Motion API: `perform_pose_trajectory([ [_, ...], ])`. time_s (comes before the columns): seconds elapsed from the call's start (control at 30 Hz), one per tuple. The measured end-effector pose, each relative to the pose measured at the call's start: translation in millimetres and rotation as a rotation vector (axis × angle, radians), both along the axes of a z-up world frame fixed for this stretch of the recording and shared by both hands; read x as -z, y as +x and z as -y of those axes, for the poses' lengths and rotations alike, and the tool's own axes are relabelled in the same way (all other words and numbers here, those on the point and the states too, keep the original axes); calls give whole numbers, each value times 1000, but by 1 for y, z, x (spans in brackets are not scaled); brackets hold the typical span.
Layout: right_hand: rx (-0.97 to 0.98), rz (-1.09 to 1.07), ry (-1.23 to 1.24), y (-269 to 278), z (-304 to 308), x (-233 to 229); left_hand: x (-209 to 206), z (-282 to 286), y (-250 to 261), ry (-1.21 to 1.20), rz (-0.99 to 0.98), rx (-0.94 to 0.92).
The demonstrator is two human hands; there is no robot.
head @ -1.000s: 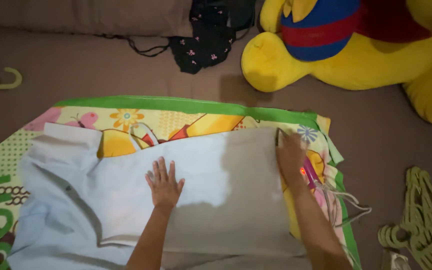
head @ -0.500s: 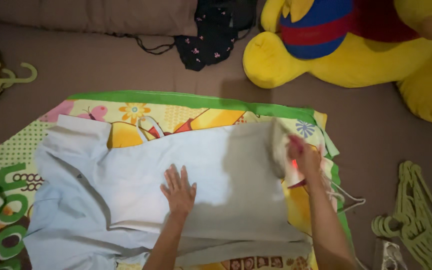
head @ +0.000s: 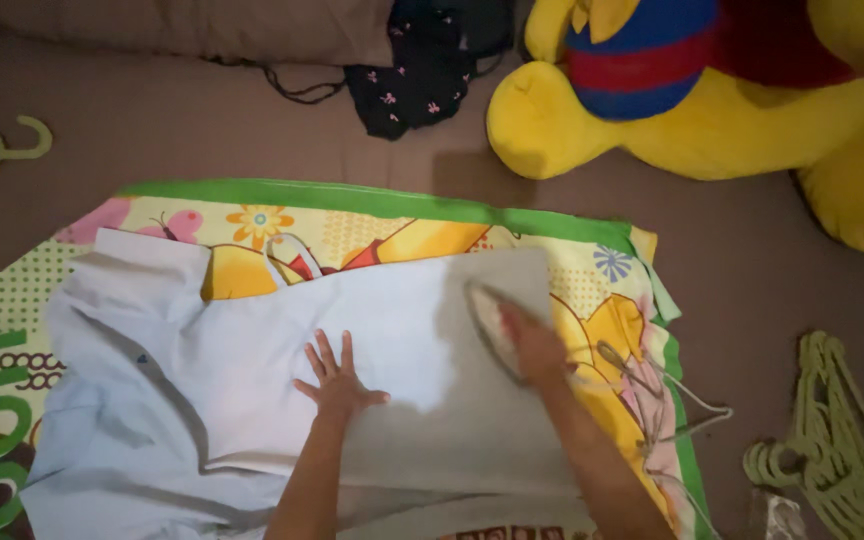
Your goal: The person irons a light blue shirt on a Winnie the Pooh themed mat, smoothing the fabric with a steam iron. After ironing, the person places the shirt on a hanger and then picks up a dark garment from a pile on the floor.
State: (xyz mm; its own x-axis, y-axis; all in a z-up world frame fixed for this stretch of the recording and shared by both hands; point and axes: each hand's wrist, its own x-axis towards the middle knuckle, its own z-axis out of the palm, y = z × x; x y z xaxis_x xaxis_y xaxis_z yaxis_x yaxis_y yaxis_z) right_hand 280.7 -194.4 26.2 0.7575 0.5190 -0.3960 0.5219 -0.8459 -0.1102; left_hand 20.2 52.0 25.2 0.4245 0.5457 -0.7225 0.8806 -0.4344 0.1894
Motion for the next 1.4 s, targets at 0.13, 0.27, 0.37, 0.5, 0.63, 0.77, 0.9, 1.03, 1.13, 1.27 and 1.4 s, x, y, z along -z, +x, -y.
perform_pose_trajectory([
  [0.13, 75, 170, 162, 79, -24, 2, 1, -3, 3, -16, -44, 10],
  [0.27, 117, 91, 356, 62, -26, -14, 1, -3, 4, -23, -27, 1],
  [0.37, 76, -51, 197, 9, -16, -28, 1, -5, 4, -40, -46, 13],
  [0.5, 56, 52, 414, -47, -10, -39, 5, -6, 2, -73, -44, 10],
  [0.63, 171, 34, 246, -6, -36, -30, 11, -7, 3, -75, -36, 12],
  [0.77, 174, 142, 288, 43, -72, -14, 12, -8, 1, -81, 0, 13],
  [0.9, 122, 114, 395, 41, -82, 0, 9, -9, 2, -91, -16, 21],
  [1.03, 3, 8, 470, -32, -58, -9, 22, -9, -7, -95, 72, 6],
  [1.13, 85, -123, 303, -100, -55, -31, 49, -4, -26, -5, 245, -1],
  [1.27, 86, -51, 360, -122, -76, -42, 77, -5, -59, 245, 509, 99],
  [1.4, 75, 84, 379, -64, -128, -23, 70, -15, -57, 204, 399, 163],
])
